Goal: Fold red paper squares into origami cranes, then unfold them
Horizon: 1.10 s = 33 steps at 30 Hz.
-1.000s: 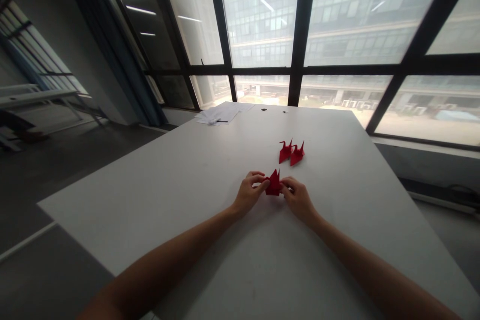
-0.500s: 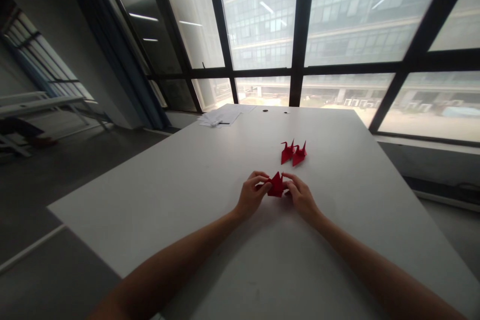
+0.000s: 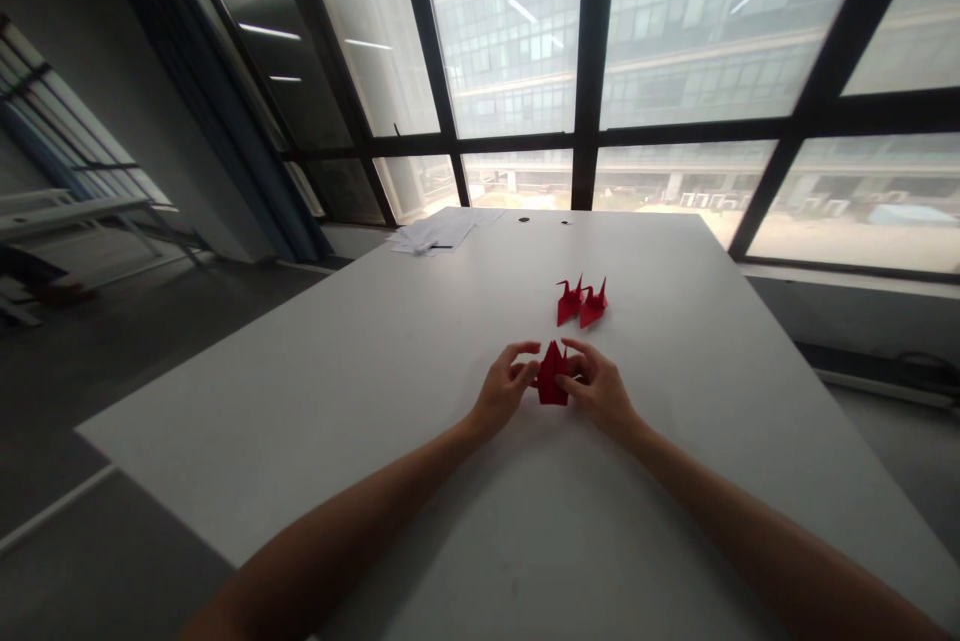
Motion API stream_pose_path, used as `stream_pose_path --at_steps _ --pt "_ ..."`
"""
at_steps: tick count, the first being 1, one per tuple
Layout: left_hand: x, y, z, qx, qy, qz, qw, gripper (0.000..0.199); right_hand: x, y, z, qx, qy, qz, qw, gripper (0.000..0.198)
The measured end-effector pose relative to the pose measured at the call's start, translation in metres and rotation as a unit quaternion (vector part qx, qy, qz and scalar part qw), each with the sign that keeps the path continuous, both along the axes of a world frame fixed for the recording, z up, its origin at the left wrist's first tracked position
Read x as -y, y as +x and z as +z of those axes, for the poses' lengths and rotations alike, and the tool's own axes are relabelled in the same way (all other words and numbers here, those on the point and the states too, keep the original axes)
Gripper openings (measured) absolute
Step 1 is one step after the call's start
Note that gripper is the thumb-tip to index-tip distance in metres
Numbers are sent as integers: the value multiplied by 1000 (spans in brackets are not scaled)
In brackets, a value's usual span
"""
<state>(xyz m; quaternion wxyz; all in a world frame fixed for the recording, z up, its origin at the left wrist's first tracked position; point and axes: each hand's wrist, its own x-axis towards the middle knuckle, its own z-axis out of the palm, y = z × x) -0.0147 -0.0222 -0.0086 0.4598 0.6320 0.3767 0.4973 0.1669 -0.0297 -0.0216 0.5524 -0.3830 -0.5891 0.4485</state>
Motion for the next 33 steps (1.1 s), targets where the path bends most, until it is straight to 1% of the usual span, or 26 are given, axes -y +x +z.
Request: stream_pose_path --at_steps 3,6,8,12,17,19,23,27,30,33 --pt "1 1 2 3 -37 -27 999 59 1 2 2 -23 -8 2 1000 55" --pt "2 1 4 -13 -37 -53 998 64 2 2 4 -24 -2 2 1000 54" --pt "3 0 4 -15 -29 -50 998 61 2 3 4 -22 -2 1 1000 53" --pt "3 -1 3 8 -26 -17 999 55 1 2 3 0 -9 -17 1000 50" --pt "2 -1 4 19 -30 2 999 49 0 1 3 14 -6 -10 1000 31" --pt "1 -1 4 22 -34 3 999 43 1 1 4 3 -7 -8 1000 31" --pt "0 1 3 27 -47 -12 998 35 3 3 9 -15 -12 15 1000 37" --pt "0 0 3 12 -31 -23 999 31 2 4 8 -24 -32 29 999 28" --pt "1 -1 3 -2 -33 -28 999 30 -2 4 3 -4 -26 11 1000 27" --pt "0 -1 3 0 -38 -16 999 28 -4 4 0 26 11 -45 999 23"
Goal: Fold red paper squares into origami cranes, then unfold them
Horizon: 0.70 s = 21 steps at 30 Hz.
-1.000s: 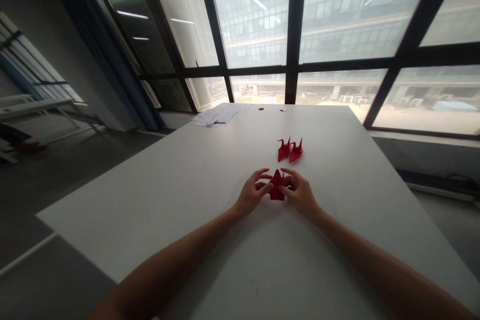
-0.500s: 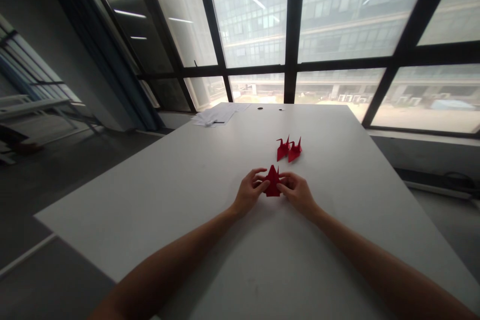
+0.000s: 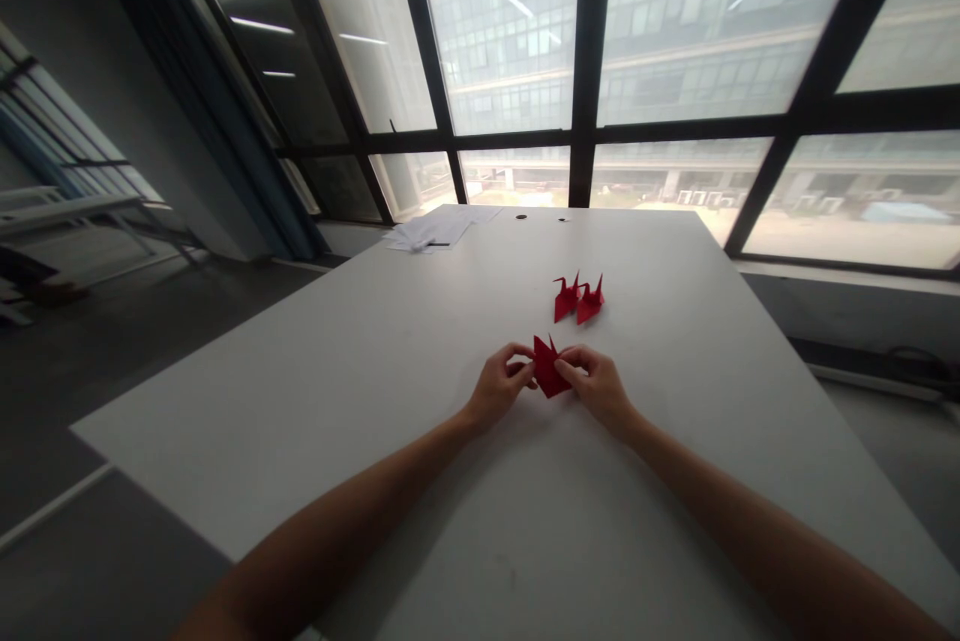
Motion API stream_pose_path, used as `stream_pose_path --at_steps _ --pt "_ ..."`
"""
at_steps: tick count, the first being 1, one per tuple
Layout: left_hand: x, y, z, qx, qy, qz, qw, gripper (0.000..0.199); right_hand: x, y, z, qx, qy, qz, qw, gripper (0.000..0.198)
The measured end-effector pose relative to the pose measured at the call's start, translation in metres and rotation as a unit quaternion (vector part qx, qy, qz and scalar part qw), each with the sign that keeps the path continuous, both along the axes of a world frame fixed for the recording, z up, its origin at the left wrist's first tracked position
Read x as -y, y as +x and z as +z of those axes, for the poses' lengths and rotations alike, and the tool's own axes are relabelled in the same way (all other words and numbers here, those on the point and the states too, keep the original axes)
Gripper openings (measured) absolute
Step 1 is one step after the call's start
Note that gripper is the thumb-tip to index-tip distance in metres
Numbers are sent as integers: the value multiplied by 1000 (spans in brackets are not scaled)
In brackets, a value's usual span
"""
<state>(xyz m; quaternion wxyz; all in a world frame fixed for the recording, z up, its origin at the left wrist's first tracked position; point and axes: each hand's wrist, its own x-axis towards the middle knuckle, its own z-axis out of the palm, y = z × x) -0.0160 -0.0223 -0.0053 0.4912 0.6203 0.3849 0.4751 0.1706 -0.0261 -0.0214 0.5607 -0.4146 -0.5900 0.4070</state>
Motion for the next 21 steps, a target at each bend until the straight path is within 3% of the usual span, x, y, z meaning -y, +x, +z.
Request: stream_pose_path --at_steps 3,8,13,21 --pt "-1 0 0 4 -14 23 1000 25 1 0 -1 19 29 -34 999 19" --pt "-4 -1 -1 42 -53 52 996 25 2 1 -1 21 31 10 999 7" --pt "-8 -1 -3 73 -57 74 993 21 1 3 2 3 26 21 999 15" --pt "-4 -3 3 -31 13 35 999 16 1 1 1 48 16 -15 999 22"
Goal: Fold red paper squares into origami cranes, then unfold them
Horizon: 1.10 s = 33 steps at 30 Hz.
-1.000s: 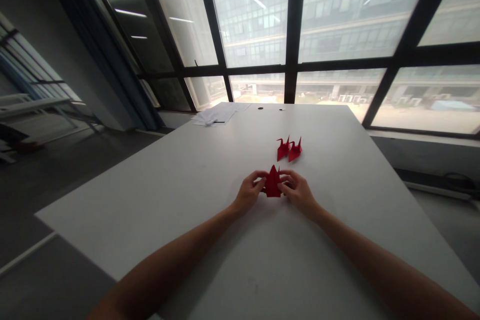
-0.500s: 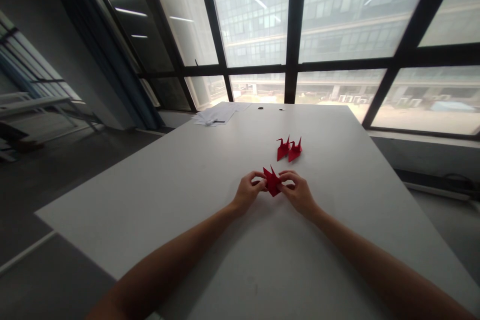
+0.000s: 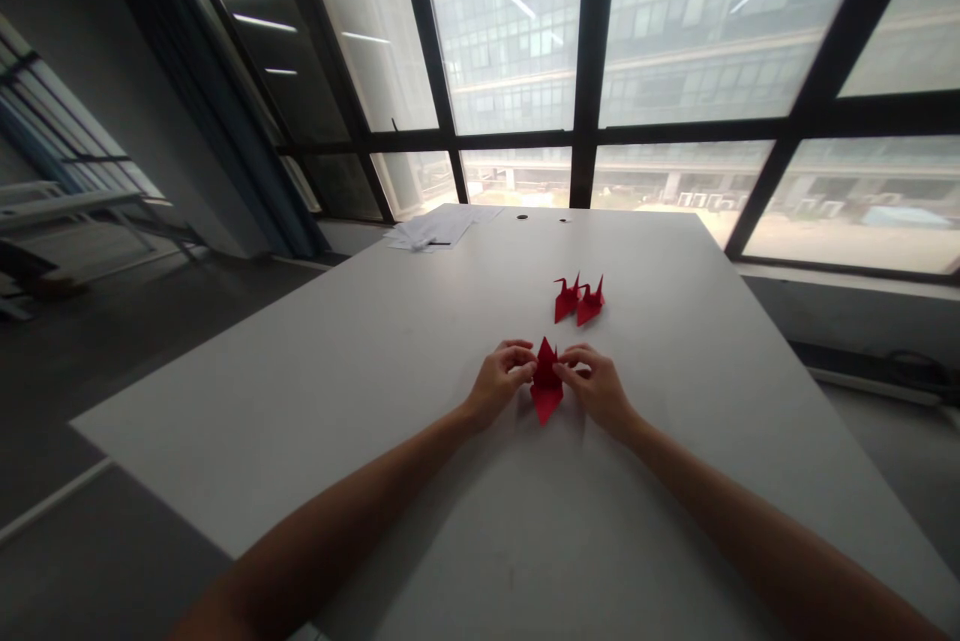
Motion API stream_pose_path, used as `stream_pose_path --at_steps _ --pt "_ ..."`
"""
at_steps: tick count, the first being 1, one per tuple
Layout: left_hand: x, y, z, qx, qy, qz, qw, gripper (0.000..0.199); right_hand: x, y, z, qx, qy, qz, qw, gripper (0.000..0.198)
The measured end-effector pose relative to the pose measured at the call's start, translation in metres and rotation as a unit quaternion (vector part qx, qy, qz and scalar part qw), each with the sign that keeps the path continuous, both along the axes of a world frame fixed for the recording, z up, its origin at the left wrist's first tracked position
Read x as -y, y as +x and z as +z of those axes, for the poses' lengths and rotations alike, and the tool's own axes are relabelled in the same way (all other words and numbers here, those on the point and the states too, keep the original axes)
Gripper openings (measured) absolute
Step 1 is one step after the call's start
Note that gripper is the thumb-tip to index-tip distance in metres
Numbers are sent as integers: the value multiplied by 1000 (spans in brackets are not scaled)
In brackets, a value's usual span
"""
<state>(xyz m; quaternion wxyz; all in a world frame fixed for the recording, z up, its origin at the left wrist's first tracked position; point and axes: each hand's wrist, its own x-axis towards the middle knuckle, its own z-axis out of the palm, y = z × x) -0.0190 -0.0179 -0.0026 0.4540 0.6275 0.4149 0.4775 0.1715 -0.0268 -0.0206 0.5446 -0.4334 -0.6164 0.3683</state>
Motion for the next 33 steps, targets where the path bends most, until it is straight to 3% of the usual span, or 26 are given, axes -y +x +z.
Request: stream_pose_path --at_steps 3,5,8,12,18,26,33 --pt "-1 -1 -1 -13 22 25 999 15 1 1 3 -10 2 -15 1000 22" --pt "-3 -1 -4 23 -6 39 999 19 1 3 5 -44 -12 -49 998 24" --pt "-6 0 -9 88 -48 34 994 22 -2 7 6 -132 -34 -78 988 25" --pt "-5 1 -9 111 -45 35 992 24 -7 8 1 -267 -71 -77 958 27" --pt "2 3 -5 -20 -9 -1 1000 17 -8 7 2 -347 -91 -91 929 28" --pt "9 7 -5 -111 67 -23 991 28 -5 5 5 -312 -92 -73 943 24" --pt "11 9 -1 -140 113 -4 984 30 -5 7 7 -334 -88 -84 935 26"
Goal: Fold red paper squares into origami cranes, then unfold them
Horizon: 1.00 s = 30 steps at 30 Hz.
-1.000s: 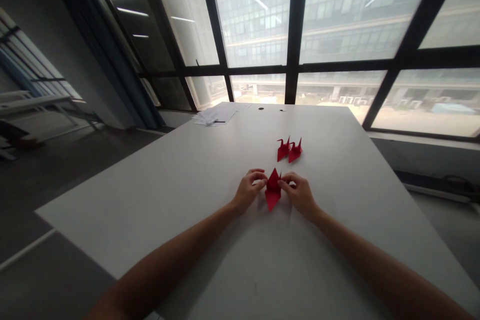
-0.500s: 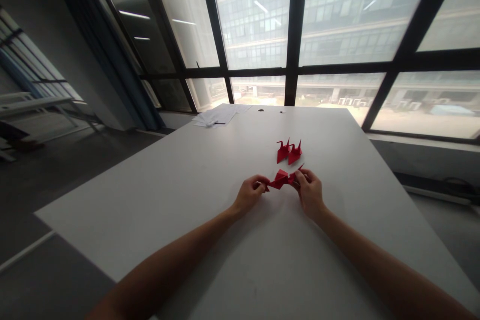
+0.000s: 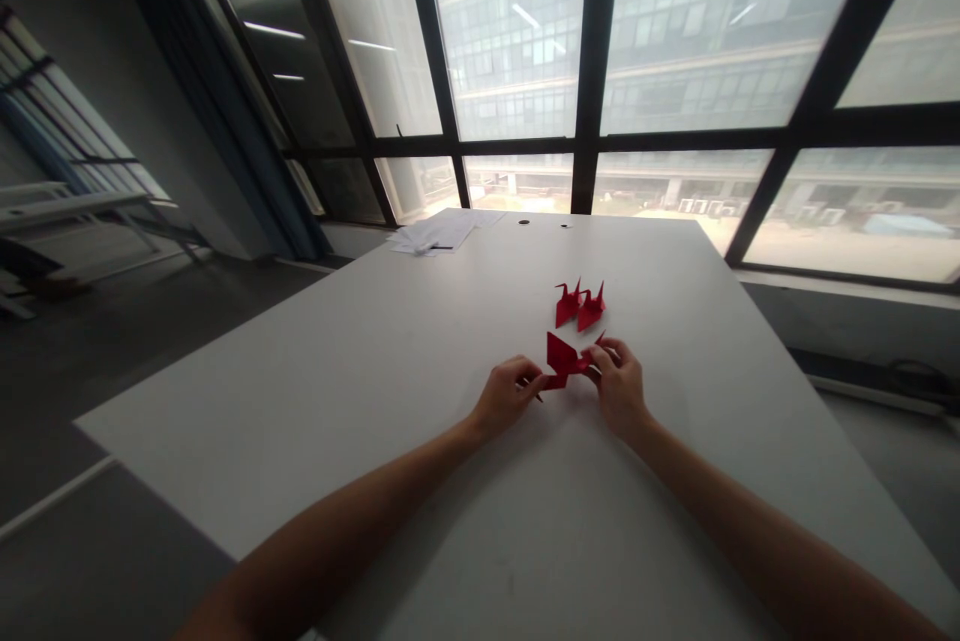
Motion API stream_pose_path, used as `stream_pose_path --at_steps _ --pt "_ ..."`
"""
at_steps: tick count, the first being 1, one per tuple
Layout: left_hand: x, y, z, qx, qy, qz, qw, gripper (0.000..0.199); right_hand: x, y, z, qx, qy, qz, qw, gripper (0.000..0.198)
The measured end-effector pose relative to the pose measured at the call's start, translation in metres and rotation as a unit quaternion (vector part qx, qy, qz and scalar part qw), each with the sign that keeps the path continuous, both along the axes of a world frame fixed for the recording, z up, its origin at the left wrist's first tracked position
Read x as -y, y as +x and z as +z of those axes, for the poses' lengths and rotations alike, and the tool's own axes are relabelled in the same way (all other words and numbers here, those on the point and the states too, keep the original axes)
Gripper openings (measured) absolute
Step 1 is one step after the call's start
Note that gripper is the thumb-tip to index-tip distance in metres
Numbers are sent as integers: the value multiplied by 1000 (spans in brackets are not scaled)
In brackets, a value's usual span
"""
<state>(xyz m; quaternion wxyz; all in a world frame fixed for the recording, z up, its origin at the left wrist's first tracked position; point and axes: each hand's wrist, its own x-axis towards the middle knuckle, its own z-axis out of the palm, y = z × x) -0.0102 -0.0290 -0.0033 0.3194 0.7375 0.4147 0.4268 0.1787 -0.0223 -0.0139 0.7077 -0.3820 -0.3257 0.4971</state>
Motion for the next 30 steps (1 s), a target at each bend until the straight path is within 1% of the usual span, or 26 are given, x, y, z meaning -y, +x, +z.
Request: stream_pose_path --at_steps 2,4,5,7,9,12,14,15,17,19,22,27,30 --pt "-2 -1 0 5 4 26 1000 29 0 1 -1 13 11 -5 1000 30" --pt "-3 -4 0 8 18 67 998 28 0 2 -3 49 30 -8 998 33" --pt "-4 -5 1 11 28 88 996 27 0 2 -4 79 41 -8 996 33" --pt "-6 -8 3 18 45 122 991 25 1 1 -6 165 66 -5 984 26" --pt "-6 -10 5 19 63 137 988 22 3 -1 -6 279 105 2 955 19" --pt "-5 -10 7 9 97 142 985 20 9 -5 -3 429 169 -21 887 17" --pt "-3 -9 8 2 123 135 983 19 13 -7 0 493 187 -52 848 13" --pt "-1 -9 9 -3 136 127 983 18 14 -7 1 515 189 -63 833 12" --pt "1 -8 10 -21 162 111 980 17 17 -8 4 545 186 -70 814 9" --pt "2 -9 11 -51 188 105 975 16 18 -9 5 554 183 -67 809 8" --pt "2 -10 12 -99 217 112 965 16 19 -11 6 552 176 -55 813 9" --pt "2 -11 14 -170 251 131 944 18 19 -15 6 530 144 -66 833 13" --pt "5 -8 15 -195 248 122 941 18 20 -15 7 522 118 -90 840 18"
